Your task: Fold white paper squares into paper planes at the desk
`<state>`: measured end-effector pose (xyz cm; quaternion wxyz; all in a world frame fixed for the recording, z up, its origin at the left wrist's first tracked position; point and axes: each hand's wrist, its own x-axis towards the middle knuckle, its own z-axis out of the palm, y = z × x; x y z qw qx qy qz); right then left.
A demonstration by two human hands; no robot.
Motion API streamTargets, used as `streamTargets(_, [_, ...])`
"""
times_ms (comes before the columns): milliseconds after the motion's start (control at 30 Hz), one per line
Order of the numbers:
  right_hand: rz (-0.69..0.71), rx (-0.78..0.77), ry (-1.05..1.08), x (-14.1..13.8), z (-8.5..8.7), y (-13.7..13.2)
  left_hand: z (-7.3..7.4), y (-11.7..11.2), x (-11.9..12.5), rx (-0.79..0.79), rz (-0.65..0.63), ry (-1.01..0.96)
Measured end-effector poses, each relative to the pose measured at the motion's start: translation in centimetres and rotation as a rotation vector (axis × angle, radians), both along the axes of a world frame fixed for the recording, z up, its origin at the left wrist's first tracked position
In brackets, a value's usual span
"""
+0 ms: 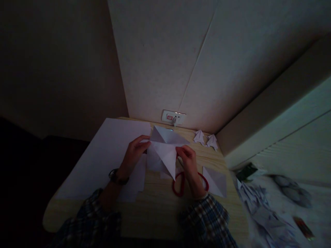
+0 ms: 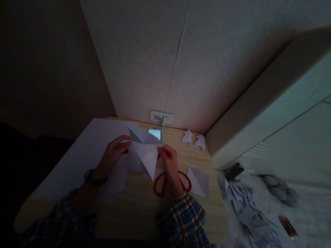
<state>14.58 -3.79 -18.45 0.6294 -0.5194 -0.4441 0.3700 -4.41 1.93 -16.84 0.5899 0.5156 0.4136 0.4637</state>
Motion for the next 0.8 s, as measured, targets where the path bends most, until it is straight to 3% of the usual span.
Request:
streamTargets(300, [0.008, 0.148, -0.195, -0.1, 0.4, -0.7, 1.1, -0.5, 0.2, -0.061, -0.155, 0.003])
streamTargets(500, [0.009, 0.008, -0.038, -0.6, 0.5, -0.7, 0.6, -0.3, 0.2, -0.064, -0.142, 0.006])
streamTargets(600, [0.086, -0.046, 0.065, -0.8, 0.1, -0.6, 0.4, -0.2, 0.2, -0.042, -0.096, 0.007])
streamTargets(700, [0.159, -0.111, 0.077, -1.1, -0.3, -0.3, 0.5, -0.2, 0.2, -0.050, -0.085, 0.006])
streamTargets(800, [0.146, -0.123, 0.050, -1.3, -0.4, -0.1, 0.7, -0.5, 0.3, -0.092, -0.114, 0.007])
